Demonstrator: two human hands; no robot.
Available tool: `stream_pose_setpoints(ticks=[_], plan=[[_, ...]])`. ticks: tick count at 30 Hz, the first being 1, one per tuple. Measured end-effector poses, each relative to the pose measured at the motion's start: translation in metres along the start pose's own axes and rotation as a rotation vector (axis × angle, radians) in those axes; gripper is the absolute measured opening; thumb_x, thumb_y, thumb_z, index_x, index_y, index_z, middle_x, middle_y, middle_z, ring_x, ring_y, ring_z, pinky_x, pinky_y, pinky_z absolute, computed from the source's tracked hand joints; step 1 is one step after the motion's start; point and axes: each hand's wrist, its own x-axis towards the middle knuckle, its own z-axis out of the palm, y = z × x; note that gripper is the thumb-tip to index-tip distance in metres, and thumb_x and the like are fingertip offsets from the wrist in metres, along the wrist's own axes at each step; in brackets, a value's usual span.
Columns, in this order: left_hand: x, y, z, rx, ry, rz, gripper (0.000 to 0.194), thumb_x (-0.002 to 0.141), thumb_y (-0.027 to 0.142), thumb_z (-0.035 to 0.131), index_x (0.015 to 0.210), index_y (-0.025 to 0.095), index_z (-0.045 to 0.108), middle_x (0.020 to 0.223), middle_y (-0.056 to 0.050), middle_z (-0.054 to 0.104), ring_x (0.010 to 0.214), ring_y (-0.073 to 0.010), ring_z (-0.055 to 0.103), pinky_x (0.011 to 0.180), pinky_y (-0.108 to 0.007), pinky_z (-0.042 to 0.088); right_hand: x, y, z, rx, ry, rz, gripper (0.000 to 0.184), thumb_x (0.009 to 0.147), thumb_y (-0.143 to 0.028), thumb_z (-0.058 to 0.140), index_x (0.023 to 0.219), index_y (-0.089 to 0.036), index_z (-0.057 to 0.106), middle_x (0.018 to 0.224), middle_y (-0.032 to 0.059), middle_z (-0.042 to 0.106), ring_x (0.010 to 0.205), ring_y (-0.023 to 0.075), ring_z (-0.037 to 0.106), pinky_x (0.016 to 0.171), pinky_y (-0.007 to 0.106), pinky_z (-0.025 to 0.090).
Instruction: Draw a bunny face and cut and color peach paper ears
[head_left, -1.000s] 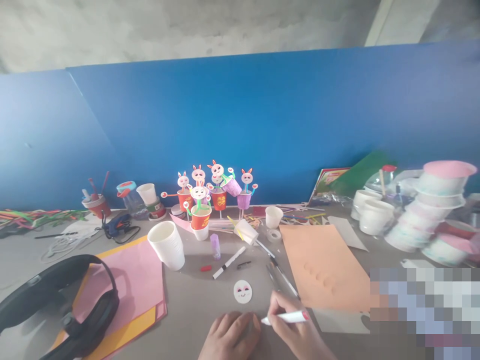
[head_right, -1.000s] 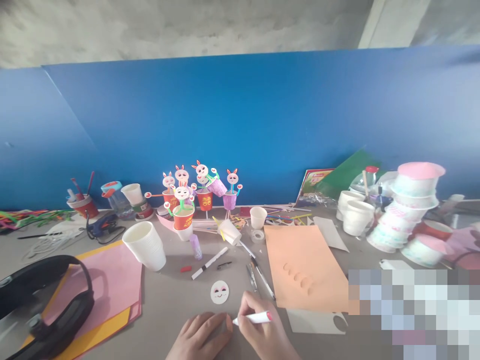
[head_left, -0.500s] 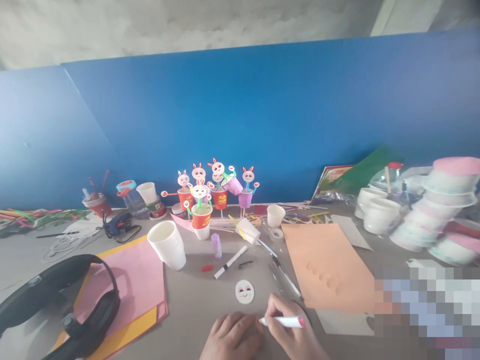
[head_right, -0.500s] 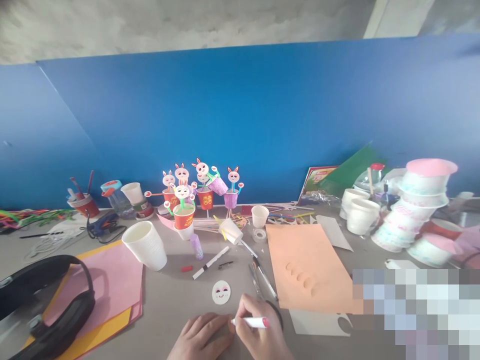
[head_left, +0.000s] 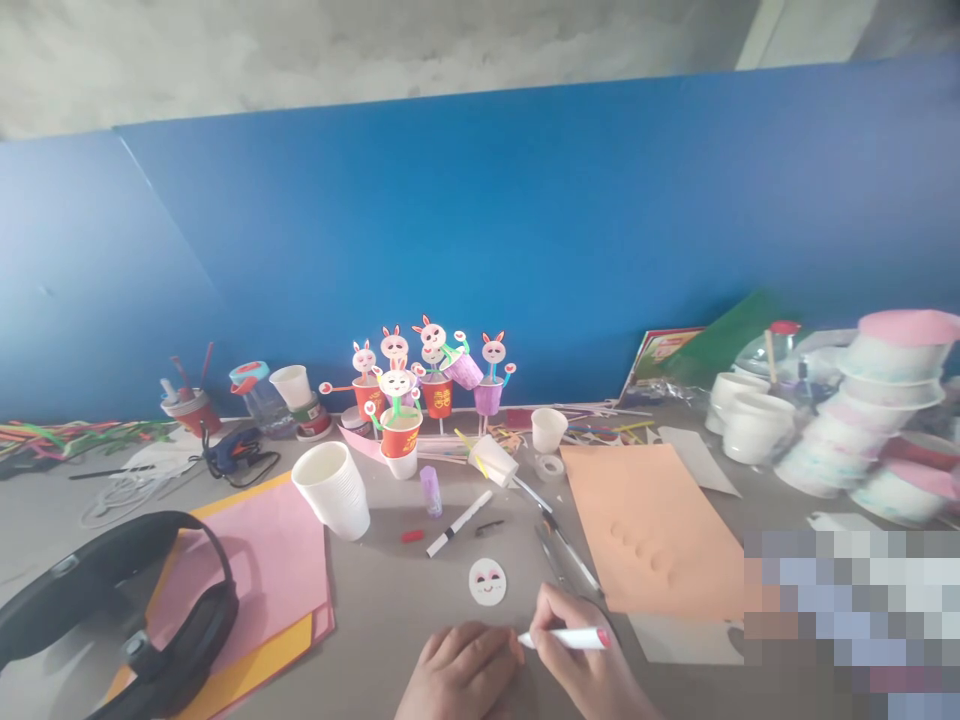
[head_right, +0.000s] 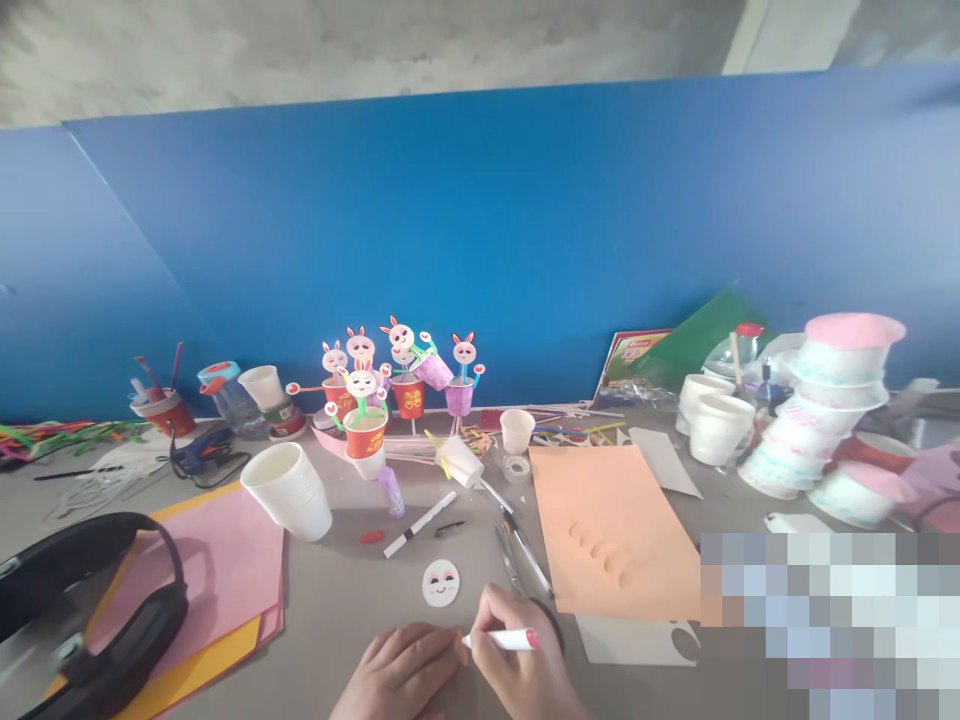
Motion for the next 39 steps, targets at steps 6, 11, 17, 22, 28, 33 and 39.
stream_pose_setpoints(ticks=[6, 11, 17, 22, 28, 33, 39], plan=[[0.0072, -0.0014, -0.0061, 0.025, 0.031, 0.04, 0.038, 0.104, 0.046, 0.042, 0.118, 0.021, 0.067, 0.12, 0.006, 0.076, 0.1, -0.0109, 0.067, 0.075, -0.021, 0.049, 0.0016, -0.0004, 0.0005, -0.041, -0.007, -0.011, 0.02, 0.081, -0.022, 0.045, 0.065, -0.026, 0.033, 0.056, -0.0071, 0.038, 0.053, 0.0131, 0.04, 0.052, 0.024, 0.032], [0.0072, -0.0003, -0.0059, 0.045, 0.016, 0.035, 0.036, 0.104, 0.048, 0.044, 0.112, 0.024, 0.069, 0.119, 0.006, 0.076, 0.098, -0.0098, 0.067, 0.073, -0.021, 0.049, 0.0008, -0.0003, 0.0012, -0.084, -0.007, -0.042, 0.02, 0.08, -0.019, 0.045, 0.065, -0.026, 0.034, 0.056, -0.0062, 0.046, 0.054, 0.0135, 0.045, 0.053, 0.023, 0.036], [0.0031, -0.0014, -0.002, 0.046, 0.036, 0.039, 0.039, 0.103, 0.051, 0.043, 0.115, 0.024, 0.069, 0.119, 0.005, 0.076, 0.098, -0.0108, 0.068, 0.074, -0.022, 0.05, 0.002, -0.0016, 0.001, -0.126, 0.008, -0.072, 0.019, 0.079, -0.018, 0.045, 0.065, -0.026, 0.036, 0.054, -0.0061, 0.051, 0.052, 0.0136, 0.049, 0.053, 0.023, 0.038], [0.002, -0.0032, -0.0019, 0.046, 0.011, 0.045, 0.031, 0.102, 0.043, 0.049, 0.117, 0.024, 0.068, 0.12, 0.004, 0.075, 0.099, -0.0115, 0.067, 0.077, -0.022, 0.051, 0.0014, -0.0002, 0.0022, -0.151, 0.015, -0.09, 0.019, 0.08, -0.018, 0.045, 0.065, -0.026, 0.035, 0.055, -0.0059, 0.052, 0.053, 0.0137, 0.051, 0.053, 0.022, 0.039], [0.0053, -0.0037, -0.0044, 0.042, 0.019, 0.051, 0.031, 0.101, 0.046, 0.051, 0.115, 0.024, 0.069, 0.12, 0.005, 0.075, 0.099, -0.0112, 0.067, 0.077, -0.021, 0.05, 0.0011, -0.0003, 0.0017, -0.162, 0.005, -0.085, 0.02, 0.081, -0.019, 0.045, 0.066, -0.026, 0.034, 0.054, -0.0063, 0.051, 0.052, 0.0135, 0.05, 0.053, 0.022, 0.039], [0.0046, -0.0039, -0.0032, 0.058, 0.022, 0.047, 0.033, 0.101, 0.048, 0.049, 0.114, 0.025, 0.069, 0.121, 0.006, 0.075, 0.097, -0.011, 0.066, 0.075, -0.022, 0.05, 0.0004, -0.0044, -0.0001, -0.15, -0.005, -0.071, 0.021, 0.081, -0.019, 0.045, 0.065, -0.026, 0.032, 0.054, -0.0062, 0.052, 0.052, 0.0138, 0.05, 0.053, 0.022, 0.04], [0.0024, -0.0045, -0.0033, 0.055, -0.006, 0.058, 0.031, 0.101, 0.044, 0.051, 0.119, 0.024, 0.068, 0.121, 0.004, 0.074, 0.099, -0.012, 0.064, 0.077, -0.021, 0.049, 0.0016, -0.0032, 0.001, -0.15, 0.009, -0.086, 0.02, 0.08, -0.02, 0.046, 0.065, -0.026, 0.035, 0.054, -0.0058, 0.055, 0.053, 0.014, 0.053, 0.054, 0.022, 0.04]])
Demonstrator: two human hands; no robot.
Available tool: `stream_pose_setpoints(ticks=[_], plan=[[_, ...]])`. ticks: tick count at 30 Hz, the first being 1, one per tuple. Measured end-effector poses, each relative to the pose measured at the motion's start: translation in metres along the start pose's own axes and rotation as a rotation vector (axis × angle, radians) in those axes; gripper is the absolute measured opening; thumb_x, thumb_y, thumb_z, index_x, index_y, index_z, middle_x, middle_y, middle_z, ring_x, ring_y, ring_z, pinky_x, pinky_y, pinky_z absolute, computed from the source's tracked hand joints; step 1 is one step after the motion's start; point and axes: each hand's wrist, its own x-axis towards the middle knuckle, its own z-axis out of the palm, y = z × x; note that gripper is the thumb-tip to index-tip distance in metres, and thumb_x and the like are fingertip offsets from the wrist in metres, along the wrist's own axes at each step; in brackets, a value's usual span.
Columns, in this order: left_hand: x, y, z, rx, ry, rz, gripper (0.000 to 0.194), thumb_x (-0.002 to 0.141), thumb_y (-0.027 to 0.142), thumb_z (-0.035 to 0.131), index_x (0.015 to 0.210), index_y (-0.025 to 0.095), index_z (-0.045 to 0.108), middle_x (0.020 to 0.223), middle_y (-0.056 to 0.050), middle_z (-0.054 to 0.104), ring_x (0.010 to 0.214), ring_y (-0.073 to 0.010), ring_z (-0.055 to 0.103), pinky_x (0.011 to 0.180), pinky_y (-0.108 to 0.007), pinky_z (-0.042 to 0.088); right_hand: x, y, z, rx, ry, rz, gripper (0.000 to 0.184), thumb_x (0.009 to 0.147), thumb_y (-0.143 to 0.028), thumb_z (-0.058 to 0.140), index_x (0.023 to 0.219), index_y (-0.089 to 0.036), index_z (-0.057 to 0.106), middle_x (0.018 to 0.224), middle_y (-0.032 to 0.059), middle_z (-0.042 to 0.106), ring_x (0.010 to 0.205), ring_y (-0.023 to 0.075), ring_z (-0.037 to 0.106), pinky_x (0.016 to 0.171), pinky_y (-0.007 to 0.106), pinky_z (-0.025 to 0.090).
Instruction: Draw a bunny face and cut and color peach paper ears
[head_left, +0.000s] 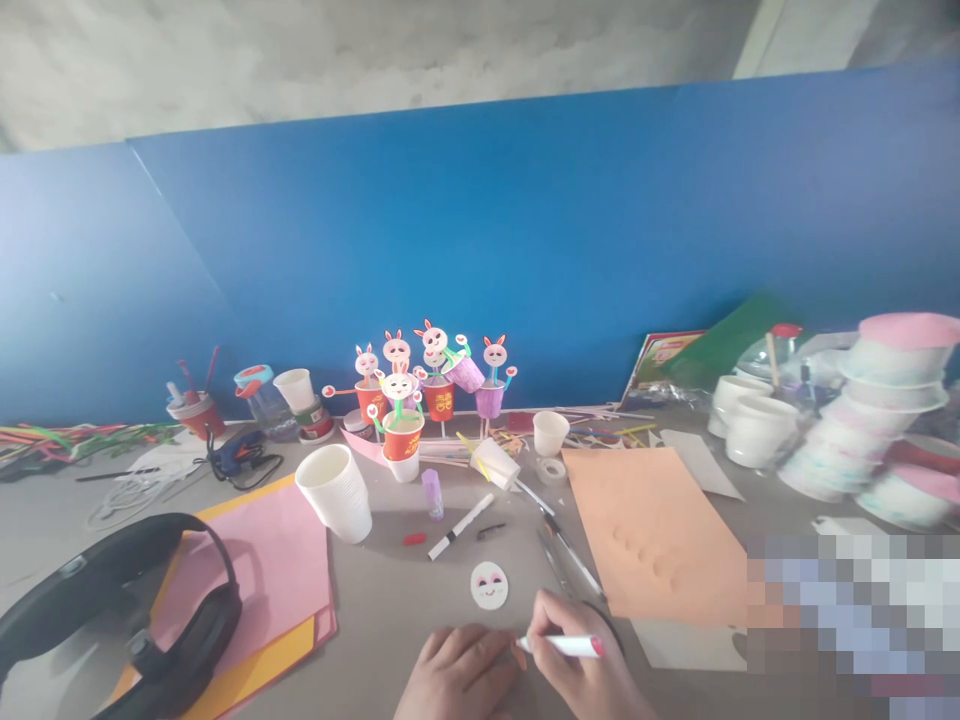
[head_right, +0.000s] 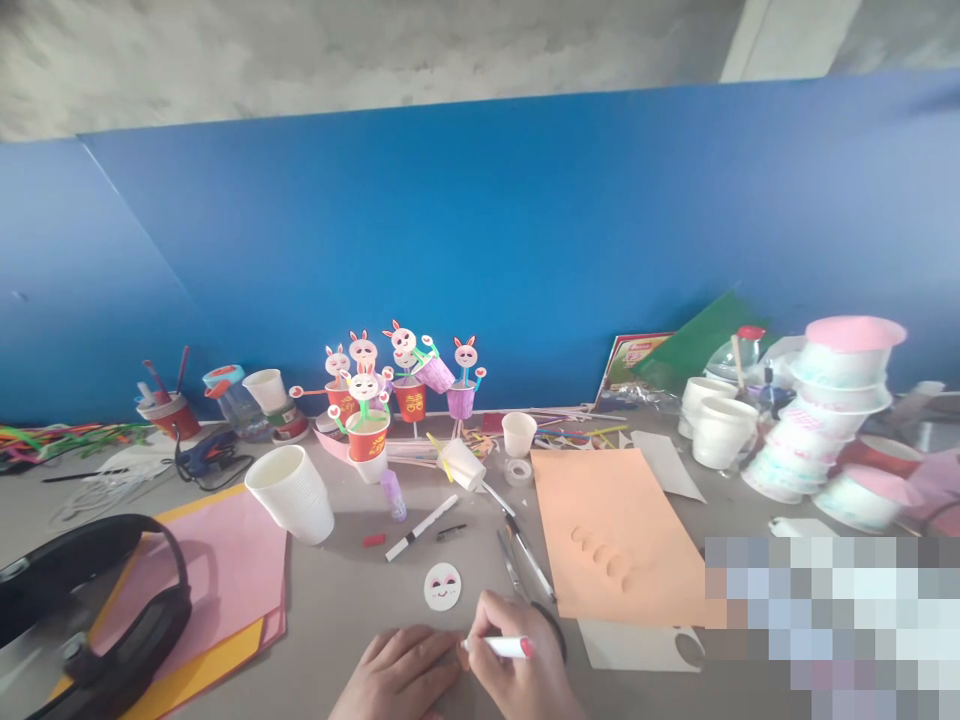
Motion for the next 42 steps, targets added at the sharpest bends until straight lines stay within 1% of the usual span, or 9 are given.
stream_pose_setpoints(ticks=[6, 12, 17, 21, 27, 34, 37, 42], plan=[[0.0005, 0.0005, -0.0014, -0.008, -0.026, -0.008, 0.034, 0.101, 0.047, 0.049, 0.117, 0.025, 0.068, 0.122, 0.004, 0.074, 0.099, -0.0127, 0.064, 0.077, -0.022, 0.049, -0.0005, 0.0017, 0.0013, -0.019, 0.005, -0.016, 0.02, 0.081, -0.019, 0.045, 0.065, -0.026, 0.035, 0.054, -0.0059, 0.055, 0.052, 0.0135, 0.053, 0.054, 0.022, 0.04], [0.0022, 0.0012, -0.0032, -0.026, -0.059, -0.022, 0.035, 0.104, 0.045, 0.043, 0.12, 0.025, 0.067, 0.125, 0.004, 0.074, 0.099, -0.0138, 0.066, 0.079, -0.023, 0.049, 0.0005, 0.0032, 0.0023, -0.042, -0.007, -0.016, 0.019, 0.081, -0.019, 0.045, 0.066, -0.026, 0.036, 0.055, -0.0054, 0.055, 0.053, 0.0141, 0.054, 0.054, 0.022, 0.04], [0.0021, 0.0016, -0.0036, -0.02, -0.03, -0.026, 0.034, 0.103, 0.046, 0.045, 0.12, 0.025, 0.067, 0.123, 0.006, 0.074, 0.099, -0.0127, 0.066, 0.078, -0.024, 0.049, 0.0002, 0.0019, 0.0017, -0.052, -0.016, -0.001, 0.02, 0.081, -0.019, 0.045, 0.065, -0.026, 0.035, 0.056, -0.0051, 0.055, 0.054, 0.0142, 0.054, 0.054, 0.022, 0.039], [0.002, 0.0018, -0.0043, -0.037, -0.035, -0.025, 0.035, 0.104, 0.045, 0.043, 0.119, 0.024, 0.067, 0.124, 0.006, 0.074, 0.1, -0.0131, 0.065, 0.079, -0.023, 0.048, -0.0005, 0.003, 0.0017, -0.07, -0.022, -0.011, 0.02, 0.082, -0.02, 0.046, 0.066, -0.026, 0.036, 0.056, -0.0051, 0.056, 0.054, 0.0141, 0.055, 0.055, 0.022, 0.039], [0.0014, 0.0032, -0.0038, -0.037, -0.046, -0.037, 0.033, 0.102, 0.044, 0.05, 0.123, 0.023, 0.065, 0.124, 0.005, 0.073, 0.1, -0.0133, 0.063, 0.079, -0.024, 0.048, -0.0013, 0.0052, 0.0027, -0.054, -0.028, -0.01, 0.018, 0.081, -0.021, 0.044, 0.066, -0.026, 0.037, 0.056, -0.0047, 0.056, 0.054, 0.0139, 0.055, 0.054, 0.022, 0.039], [0.004, 0.0014, -0.0054, -0.03, -0.02, -0.026, 0.04, 0.106, 0.047, 0.037, 0.12, 0.024, 0.066, 0.123, 0.007, 0.074, 0.099, -0.0127, 0.065, 0.078, -0.024, 0.047, -0.0007, 0.0067, 0.0031, -0.061, -0.036, -0.016, 0.017, 0.08, -0.02, 0.044, 0.065, -0.026, 0.037, 0.057, -0.0038, 0.058, 0.054, 0.0143, 0.057, 0.054, 0.023, 0.039], [0.0049, 0.0007, -0.0054, -0.026, -0.018, -0.027, 0.038, 0.105, 0.048, 0.04, 0.119, 0.024, 0.066, 0.123, 0.008, 0.074, 0.099, -0.012, 0.065, 0.077, -0.024, 0.048, -0.0018, 0.0062, 0.0028, -0.062, -0.035, -0.034, 0.017, 0.08, -0.019, 0.044, 0.065, -0.025, 0.037, 0.057, -0.0038, 0.059, 0.054, 0.0142, 0.056, 0.054, 0.023, 0.039], [0.003, 0.0015, -0.0042, -0.028, -0.057, -0.026, 0.032, 0.102, 0.045, 0.049, 0.119, 0.024, 0.066, 0.123, 0.006, 0.073, 0.101, -0.0122, 0.064, 0.079, -0.024, 0.048, -0.0025, 0.0059, 0.002, -0.065, -0.026, -0.046, 0.017, 0.078, -0.018, 0.043, 0.065, -0.025, 0.035, 0.057, -0.0043, 0.057, 0.053, 0.0137, 0.053, 0.054, 0.022, 0.038]])
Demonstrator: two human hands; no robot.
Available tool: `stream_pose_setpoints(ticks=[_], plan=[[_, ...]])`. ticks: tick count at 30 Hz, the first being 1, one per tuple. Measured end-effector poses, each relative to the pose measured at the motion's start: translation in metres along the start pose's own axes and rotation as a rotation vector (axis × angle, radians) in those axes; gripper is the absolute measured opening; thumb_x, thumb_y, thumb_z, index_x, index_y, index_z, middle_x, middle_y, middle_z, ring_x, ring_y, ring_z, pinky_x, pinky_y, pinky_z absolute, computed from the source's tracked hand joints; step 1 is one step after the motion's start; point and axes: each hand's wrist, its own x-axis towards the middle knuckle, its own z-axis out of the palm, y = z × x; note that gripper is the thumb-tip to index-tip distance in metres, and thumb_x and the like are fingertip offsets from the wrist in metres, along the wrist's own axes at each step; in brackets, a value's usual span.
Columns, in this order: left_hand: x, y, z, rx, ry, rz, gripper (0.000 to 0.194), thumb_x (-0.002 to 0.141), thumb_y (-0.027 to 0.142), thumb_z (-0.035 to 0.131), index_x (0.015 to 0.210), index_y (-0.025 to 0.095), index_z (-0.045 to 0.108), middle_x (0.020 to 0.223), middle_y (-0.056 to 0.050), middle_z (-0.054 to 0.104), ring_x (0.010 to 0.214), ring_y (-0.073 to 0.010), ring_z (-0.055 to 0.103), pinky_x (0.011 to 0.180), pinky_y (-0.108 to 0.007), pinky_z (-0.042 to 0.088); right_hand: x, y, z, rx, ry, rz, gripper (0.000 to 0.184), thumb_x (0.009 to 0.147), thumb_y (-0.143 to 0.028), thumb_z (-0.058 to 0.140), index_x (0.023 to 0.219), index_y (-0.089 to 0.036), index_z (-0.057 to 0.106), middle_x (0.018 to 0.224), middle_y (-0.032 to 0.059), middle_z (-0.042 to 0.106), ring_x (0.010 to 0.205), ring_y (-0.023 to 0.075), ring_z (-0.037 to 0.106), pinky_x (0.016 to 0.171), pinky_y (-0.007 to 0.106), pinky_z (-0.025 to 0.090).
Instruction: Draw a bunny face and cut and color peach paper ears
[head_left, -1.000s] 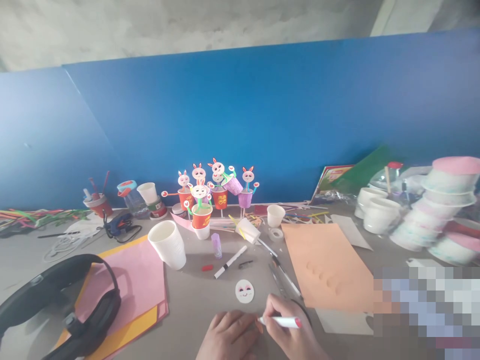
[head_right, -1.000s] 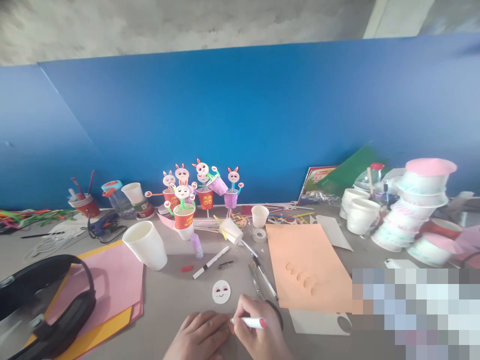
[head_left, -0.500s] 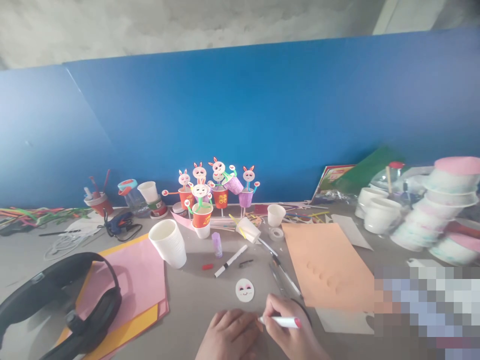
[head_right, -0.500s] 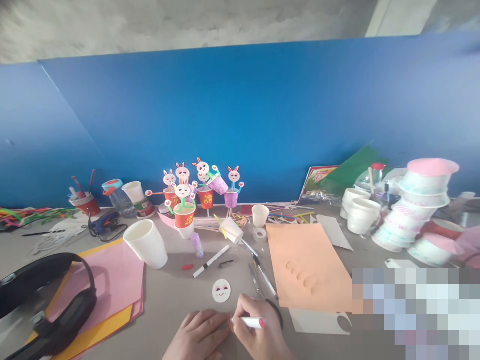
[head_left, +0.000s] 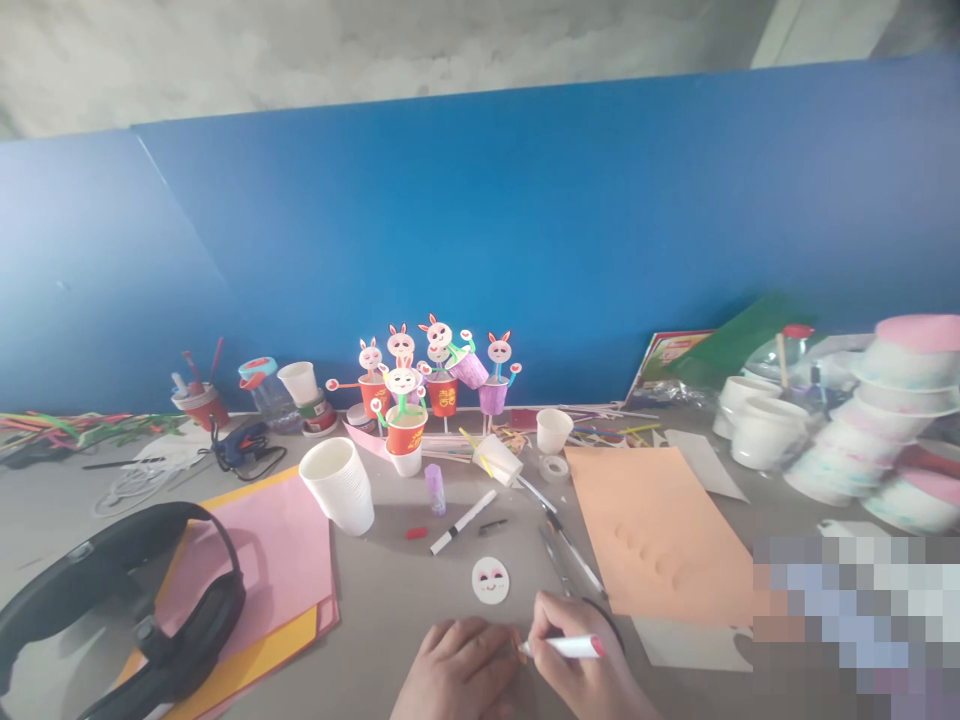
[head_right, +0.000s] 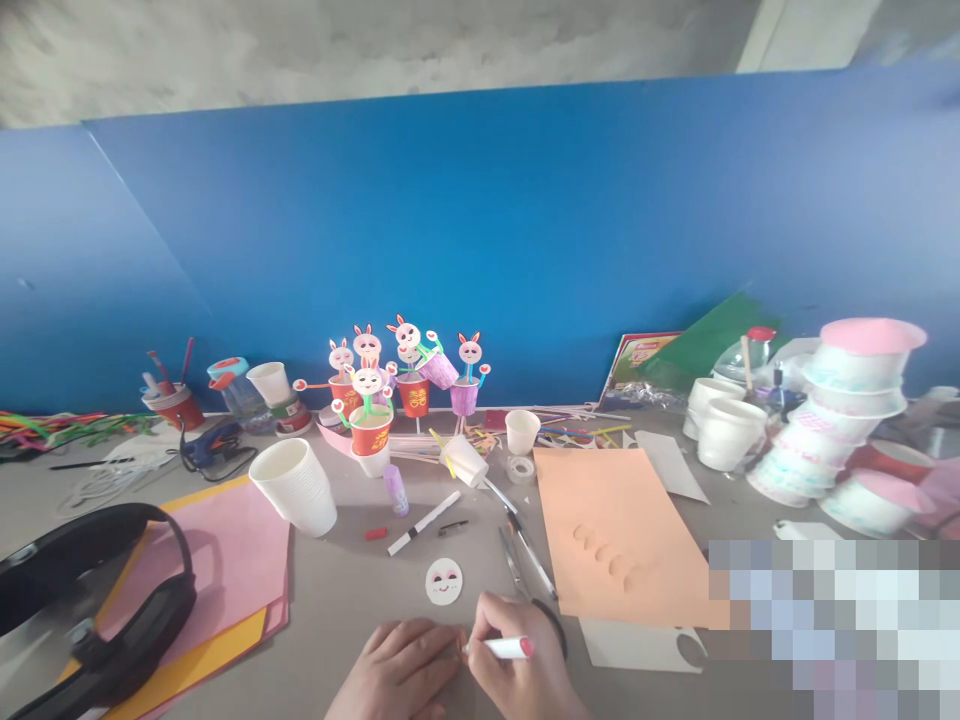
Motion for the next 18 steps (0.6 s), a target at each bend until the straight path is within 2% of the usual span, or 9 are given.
stream_pose_setpoints(ticks=[8, 13, 18], plan=[[-0.0019, 0.0003, 0.002, 0.001, -0.005, 0.0, 0.032, 0.1, 0.045, 0.053, 0.12, 0.024, 0.066, 0.123, 0.005, 0.073, 0.1, -0.0129, 0.063, 0.078, -0.024, 0.049, 0.0, 0.0027, 0.0001, -0.018, -0.029, 0.014, 0.017, 0.077, -0.017, 0.042, 0.066, -0.025, 0.032, 0.057, -0.0055, 0.048, 0.054, 0.0137, 0.049, 0.054, 0.024, 0.034], [-0.0014, -0.0003, 0.0015, -0.012, 0.024, -0.012, 0.032, 0.103, 0.044, 0.046, 0.117, 0.025, 0.067, 0.124, 0.007, 0.074, 0.1, -0.0134, 0.065, 0.078, -0.025, 0.049, -0.0017, 0.0034, -0.0002, 0.013, -0.033, 0.03, 0.021, 0.075, -0.016, 0.043, 0.066, -0.026, 0.027, 0.057, -0.0071, 0.038, 0.053, 0.0127, 0.041, 0.052, 0.024, 0.03], [-0.0008, 0.0003, -0.0002, -0.013, 0.026, -0.007, 0.032, 0.103, 0.045, 0.045, 0.114, 0.025, 0.068, 0.123, 0.007, 0.074, 0.099, -0.0128, 0.066, 0.076, -0.025, 0.049, -0.0018, 0.0026, -0.0004, 0.036, -0.045, 0.04, 0.022, 0.075, -0.016, 0.043, 0.065, -0.026, 0.026, 0.057, -0.0069, 0.038, 0.053, 0.0126, 0.039, 0.052, 0.025, 0.029]])
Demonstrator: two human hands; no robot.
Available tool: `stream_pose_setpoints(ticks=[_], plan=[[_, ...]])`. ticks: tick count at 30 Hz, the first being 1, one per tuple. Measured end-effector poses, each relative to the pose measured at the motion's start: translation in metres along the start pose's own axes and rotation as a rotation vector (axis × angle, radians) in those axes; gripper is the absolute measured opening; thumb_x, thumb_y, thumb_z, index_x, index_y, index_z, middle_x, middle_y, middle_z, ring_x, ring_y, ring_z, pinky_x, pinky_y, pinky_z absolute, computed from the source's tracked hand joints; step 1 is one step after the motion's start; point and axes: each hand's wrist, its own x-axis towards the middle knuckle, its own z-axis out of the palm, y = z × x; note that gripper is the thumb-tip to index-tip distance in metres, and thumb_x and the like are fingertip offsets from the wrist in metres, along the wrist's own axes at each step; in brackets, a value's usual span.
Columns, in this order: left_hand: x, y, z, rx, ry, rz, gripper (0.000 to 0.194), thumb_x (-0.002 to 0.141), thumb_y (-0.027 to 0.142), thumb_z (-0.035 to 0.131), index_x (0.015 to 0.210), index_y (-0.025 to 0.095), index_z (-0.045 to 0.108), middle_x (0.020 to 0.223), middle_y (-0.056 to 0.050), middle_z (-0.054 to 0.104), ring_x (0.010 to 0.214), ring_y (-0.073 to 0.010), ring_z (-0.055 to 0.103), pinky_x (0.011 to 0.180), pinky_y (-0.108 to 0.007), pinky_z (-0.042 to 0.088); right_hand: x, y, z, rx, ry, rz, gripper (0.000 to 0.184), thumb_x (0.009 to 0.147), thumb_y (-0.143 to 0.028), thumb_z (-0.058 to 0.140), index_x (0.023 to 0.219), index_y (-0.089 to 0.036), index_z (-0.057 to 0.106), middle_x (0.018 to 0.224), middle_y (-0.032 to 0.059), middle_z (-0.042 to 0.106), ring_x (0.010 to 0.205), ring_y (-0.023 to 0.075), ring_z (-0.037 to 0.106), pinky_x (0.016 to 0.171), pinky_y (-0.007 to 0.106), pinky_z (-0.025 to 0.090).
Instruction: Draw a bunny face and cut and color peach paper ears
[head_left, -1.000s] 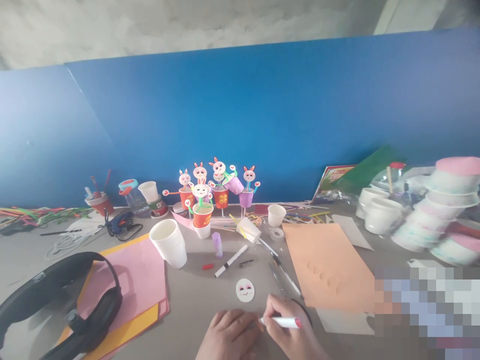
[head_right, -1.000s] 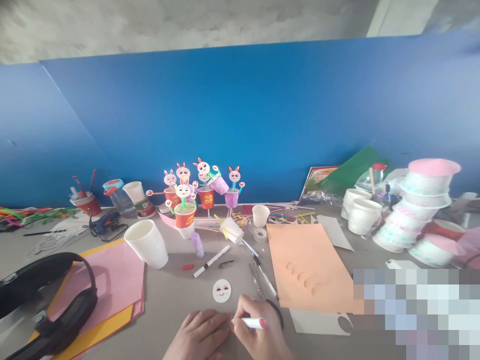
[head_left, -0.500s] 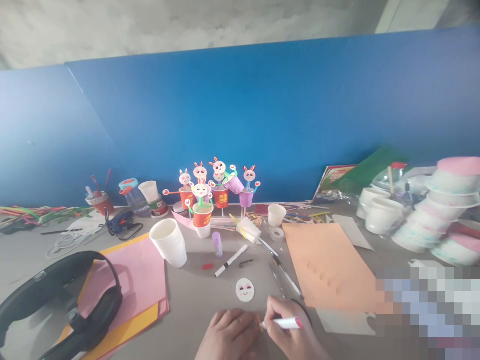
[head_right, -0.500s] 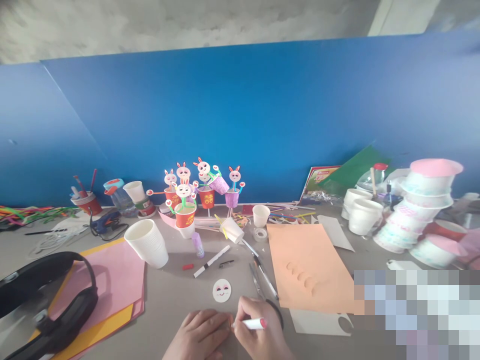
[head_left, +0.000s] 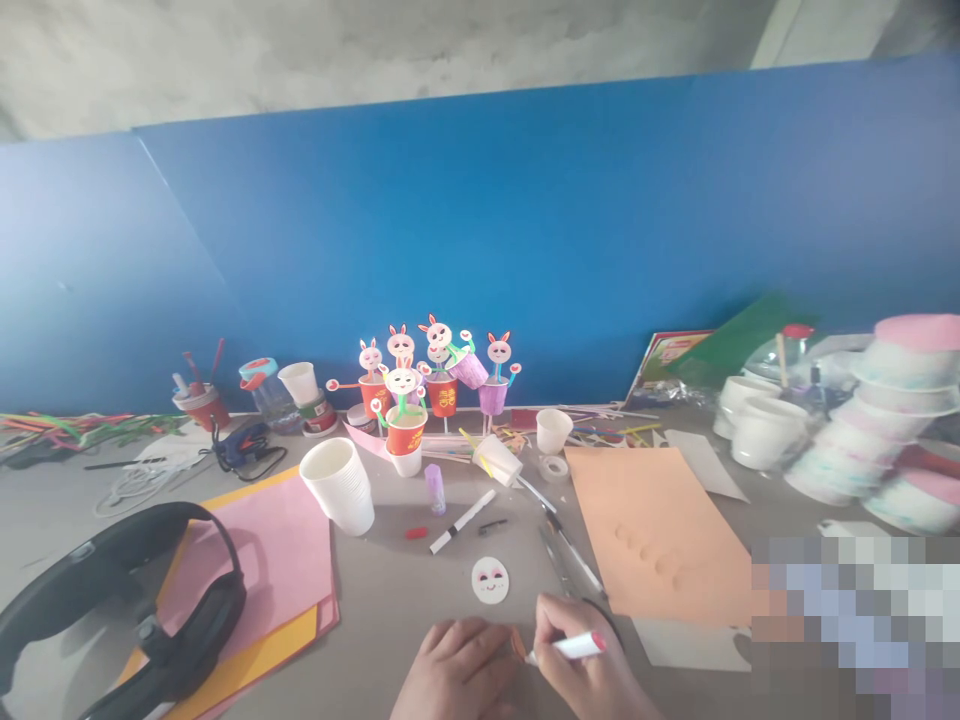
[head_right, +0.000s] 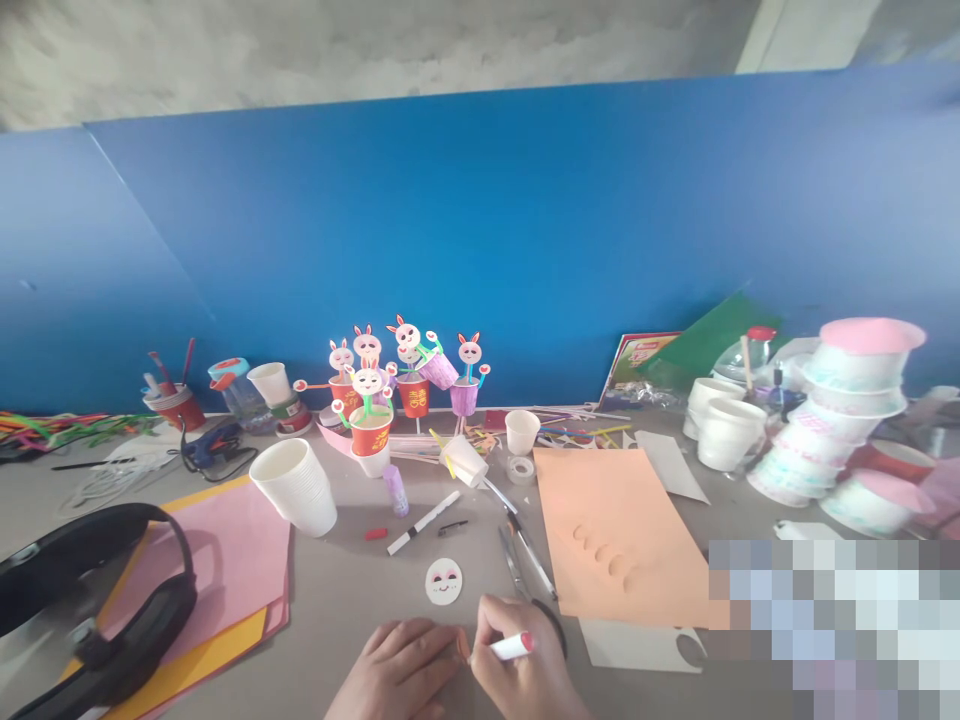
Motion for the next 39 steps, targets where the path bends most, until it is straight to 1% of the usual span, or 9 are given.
stream_pose_setpoints(ticks=[8, 11, 13, 18, 24, 29, 32, 34, 39], plan=[[-0.001, 0.002, 0.002, -0.011, 0.007, -0.003, 0.031, 0.104, 0.042, 0.045, 0.117, 0.024, 0.067, 0.123, 0.005, 0.074, 0.101, -0.013, 0.064, 0.079, -0.024, 0.048, 0.0, 0.004, 0.003, 0.068, 0.044, -0.004, 0.023, 0.075, -0.016, 0.044, 0.064, -0.026, 0.027, 0.056, -0.0073, 0.037, 0.052, 0.0127, 0.038, 0.05, 0.025, 0.029], [-0.001, 0.001, 0.001, -0.009, -0.011, 0.003, 0.031, 0.103, 0.042, 0.048, 0.121, 0.024, 0.065, 0.122, 0.004, 0.074, 0.101, -0.0134, 0.064, 0.08, -0.024, 0.048, -0.001, 0.007, 0.006, 0.13, 0.098, 0.005, 0.023, 0.077, -0.017, 0.044, 0.063, -0.026, 0.028, 0.055, -0.0074, 0.036, 0.051, 0.0125, 0.037, 0.049, 0.024, 0.029], [-0.001, 0.0, 0.001, -0.012, -0.015, 0.003, 0.032, 0.102, 0.043, 0.048, 0.121, 0.023, 0.065, 0.122, 0.004, 0.074, 0.1, -0.0132, 0.065, 0.079, -0.024, 0.049, -0.001, 0.005, 0.006, 0.147, 0.099, 0.017, 0.022, 0.08, -0.018, 0.043, 0.064, -0.026, 0.03, 0.055, -0.0072, 0.038, 0.051, 0.0128, 0.039, 0.049, 0.024, 0.031], [0.001, 0.0, 0.0, -0.012, -0.011, -0.002, 0.031, 0.102, 0.044, 0.047, 0.116, 0.023, 0.067, 0.124, 0.006, 0.074, 0.1, -0.0134, 0.065, 0.079, -0.024, 0.048, 0.003, -0.002, 0.002, 0.054, 0.086, -0.001, 0.02, 0.08, -0.017, 0.045, 0.066, -0.026, 0.034, 0.056, -0.0065, 0.047, 0.053, 0.0133, 0.047, 0.053, 0.023, 0.036], [0.0, 0.001, 0.001, 0.0, -0.022, 0.0, 0.029, 0.101, 0.042, 0.052, 0.118, 0.023, 0.066, 0.125, 0.005, 0.072, 0.101, -0.0133, 0.063, 0.08, -0.024, 0.048, 0.002, -0.002, 0.003, 0.024, 0.082, -0.007, 0.02, 0.082, -0.02, 0.044, 0.066, -0.026, 0.035, 0.056, -0.0059, 0.051, 0.053, 0.0136, 0.051, 0.054, 0.022, 0.04], [0.0, 0.001, 0.0, 0.002, 0.008, -0.002, 0.034, 0.105, 0.043, 0.042, 0.118, 0.024, 0.066, 0.124, 0.007, 0.073, 0.099, -0.013, 0.064, 0.079, -0.024, 0.048, 0.003, -0.002, 0.003, -0.036, 0.091, -0.028, 0.019, 0.082, -0.02, 0.044, 0.066, -0.026, 0.035, 0.056, -0.0056, 0.053, 0.053, 0.0137, 0.054, 0.054, 0.022, 0.041], [0.0, 0.001, 0.001, 0.01, -0.006, -0.004, 0.032, 0.102, 0.044, 0.048, 0.119, 0.024, 0.066, 0.124, 0.006, 0.073, 0.1, -0.0131, 0.064, 0.079, -0.024, 0.049, 0.004, -0.002, 0.002, -0.058, 0.085, -0.034, 0.019, 0.081, -0.019, 0.044, 0.066, -0.026, 0.035, 0.056, -0.0054, 0.056, 0.053, 0.0135, 0.056, 0.054, 0.021, 0.041], [-0.001, 0.001, 0.002, 0.009, -0.01, -0.001, 0.032, 0.102, 0.043, 0.05, 0.121, 0.024, 0.066, 0.124, 0.005, 0.073, 0.1, -0.0129, 0.064, 0.08, -0.024, 0.049, 0.004, -0.003, 0.002, -0.067, 0.081, -0.033, 0.018, 0.081, -0.019, 0.044, 0.066, -0.026, 0.035, 0.056, -0.0056, 0.056, 0.053, 0.0133, 0.056, 0.053, 0.021, 0.041], [-0.002, 0.0, 0.003, 0.008, -0.004, 0.0, 0.032, 0.102, 0.044, 0.048, 0.118, 0.024, 0.067, 0.124, 0.005, 0.073, 0.1, -0.0129, 0.063, 0.079, -0.024, 0.048, 0.004, -0.003, 0.001, -0.09, 0.119, -0.043, 0.021, 0.081, -0.019, 0.044, 0.066, -0.026, 0.031, 0.053, -0.0068, 0.051, 0.05, 0.0127, 0.052, 0.051, 0.02, 0.04]])
